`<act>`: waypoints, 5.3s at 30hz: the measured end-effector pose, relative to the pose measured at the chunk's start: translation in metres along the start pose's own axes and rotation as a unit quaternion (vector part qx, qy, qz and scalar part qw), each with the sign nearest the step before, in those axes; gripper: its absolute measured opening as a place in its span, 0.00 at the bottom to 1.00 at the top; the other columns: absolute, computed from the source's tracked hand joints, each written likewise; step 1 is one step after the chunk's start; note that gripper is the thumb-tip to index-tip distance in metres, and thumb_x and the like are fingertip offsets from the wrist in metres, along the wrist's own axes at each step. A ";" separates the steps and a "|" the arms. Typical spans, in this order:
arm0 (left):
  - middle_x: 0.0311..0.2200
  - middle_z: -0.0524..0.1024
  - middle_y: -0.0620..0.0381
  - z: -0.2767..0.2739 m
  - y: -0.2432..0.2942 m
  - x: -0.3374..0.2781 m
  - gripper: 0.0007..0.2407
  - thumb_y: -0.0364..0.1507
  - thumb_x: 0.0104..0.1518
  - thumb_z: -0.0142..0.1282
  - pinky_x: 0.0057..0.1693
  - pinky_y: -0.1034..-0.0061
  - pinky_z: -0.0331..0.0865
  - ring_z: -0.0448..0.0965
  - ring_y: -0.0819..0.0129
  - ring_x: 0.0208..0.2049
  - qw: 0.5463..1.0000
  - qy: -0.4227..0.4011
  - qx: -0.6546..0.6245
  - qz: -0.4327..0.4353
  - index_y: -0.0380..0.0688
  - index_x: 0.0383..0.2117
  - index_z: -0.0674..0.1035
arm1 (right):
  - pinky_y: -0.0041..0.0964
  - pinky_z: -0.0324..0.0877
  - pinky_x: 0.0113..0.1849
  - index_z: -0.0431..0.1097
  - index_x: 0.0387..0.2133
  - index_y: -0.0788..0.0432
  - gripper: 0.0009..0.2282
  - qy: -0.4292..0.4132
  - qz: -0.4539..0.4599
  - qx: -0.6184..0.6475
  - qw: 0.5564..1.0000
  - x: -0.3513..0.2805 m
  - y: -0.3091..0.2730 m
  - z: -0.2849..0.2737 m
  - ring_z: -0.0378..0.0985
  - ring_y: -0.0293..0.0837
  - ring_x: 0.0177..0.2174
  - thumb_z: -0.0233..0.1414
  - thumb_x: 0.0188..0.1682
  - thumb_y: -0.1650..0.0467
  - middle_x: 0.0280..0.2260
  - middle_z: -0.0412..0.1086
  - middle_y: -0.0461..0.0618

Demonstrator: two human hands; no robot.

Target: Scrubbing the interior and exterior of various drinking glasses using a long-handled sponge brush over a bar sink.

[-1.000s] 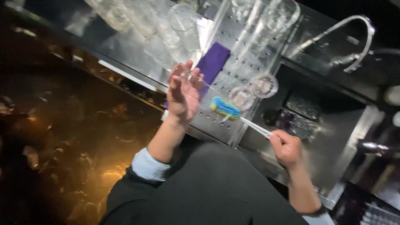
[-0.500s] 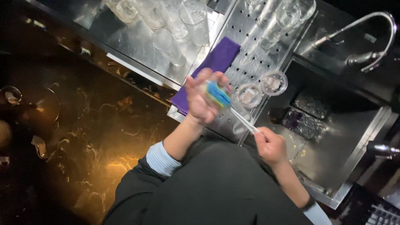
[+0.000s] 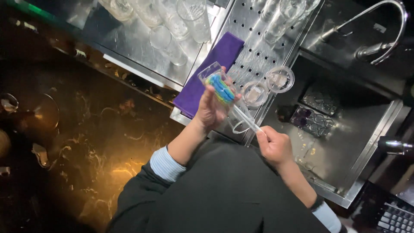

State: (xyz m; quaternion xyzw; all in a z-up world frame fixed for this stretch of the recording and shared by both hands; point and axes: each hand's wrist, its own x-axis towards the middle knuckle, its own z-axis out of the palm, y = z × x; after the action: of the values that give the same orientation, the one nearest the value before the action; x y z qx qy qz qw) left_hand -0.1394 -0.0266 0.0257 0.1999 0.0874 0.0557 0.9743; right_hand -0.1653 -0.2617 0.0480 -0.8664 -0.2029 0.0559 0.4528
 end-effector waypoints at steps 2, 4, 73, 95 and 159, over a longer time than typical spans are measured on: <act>0.48 0.78 0.53 -0.033 0.003 0.011 0.29 0.50 0.57 0.60 0.58 0.57 0.78 0.81 0.61 0.47 1.000 0.012 -0.003 -0.023 0.49 0.61 0.68 | 0.35 0.61 0.15 0.75 0.20 0.50 0.12 -0.008 0.008 0.004 1.000 -0.008 0.016 -0.009 0.60 0.46 0.07 0.52 0.54 0.68 0.05 0.56 0.45; 0.49 0.79 0.51 -0.037 0.014 0.012 0.25 0.51 0.59 0.56 0.58 0.54 0.76 0.82 0.56 0.49 0.999 0.026 -0.009 -0.043 0.49 0.55 0.74 | 0.35 0.61 0.15 0.75 0.21 0.49 0.12 -0.021 0.015 0.006 1.000 -0.018 0.027 -0.017 0.60 0.46 0.07 0.52 0.54 0.68 0.04 0.56 0.46; 0.48 0.78 0.52 -0.033 0.056 -0.013 0.36 0.64 0.45 0.55 0.57 0.60 0.77 0.80 0.57 0.44 0.965 0.254 0.063 0.002 0.54 0.54 0.77 | 0.38 0.71 0.26 0.82 0.30 0.47 0.05 -0.153 0.077 0.044 0.984 -0.022 0.040 -0.050 0.70 0.40 0.16 0.56 0.48 0.67 0.14 0.75 0.54; 0.49 0.78 0.36 -0.003 0.045 -0.005 0.27 0.48 0.63 0.43 0.54 0.44 0.76 0.81 0.41 0.48 0.969 0.063 0.015 -0.238 0.36 0.56 0.75 | 0.30 0.63 0.21 0.78 0.24 0.51 0.02 0.025 -0.326 0.019 0.945 0.024 0.012 -0.058 0.64 0.41 0.11 0.58 0.45 0.70 0.09 0.61 0.40; 0.59 0.72 0.36 0.040 0.068 -0.034 0.32 0.52 0.65 0.38 0.56 0.44 0.72 0.78 0.45 0.54 0.951 0.088 0.183 -0.234 0.35 0.62 0.68 | 0.43 0.66 0.25 0.70 0.23 0.51 0.09 0.019 -0.345 -0.116 0.931 0.028 0.069 -0.029 0.68 0.51 0.17 0.53 0.52 0.65 0.15 0.60 0.45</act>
State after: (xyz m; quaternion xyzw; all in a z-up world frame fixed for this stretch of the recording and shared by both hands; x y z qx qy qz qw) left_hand -0.1703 0.0152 0.0942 0.3431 0.2259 -0.1739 0.8950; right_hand -0.1103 -0.3074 0.0114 -0.7904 -0.4856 -0.1441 0.3444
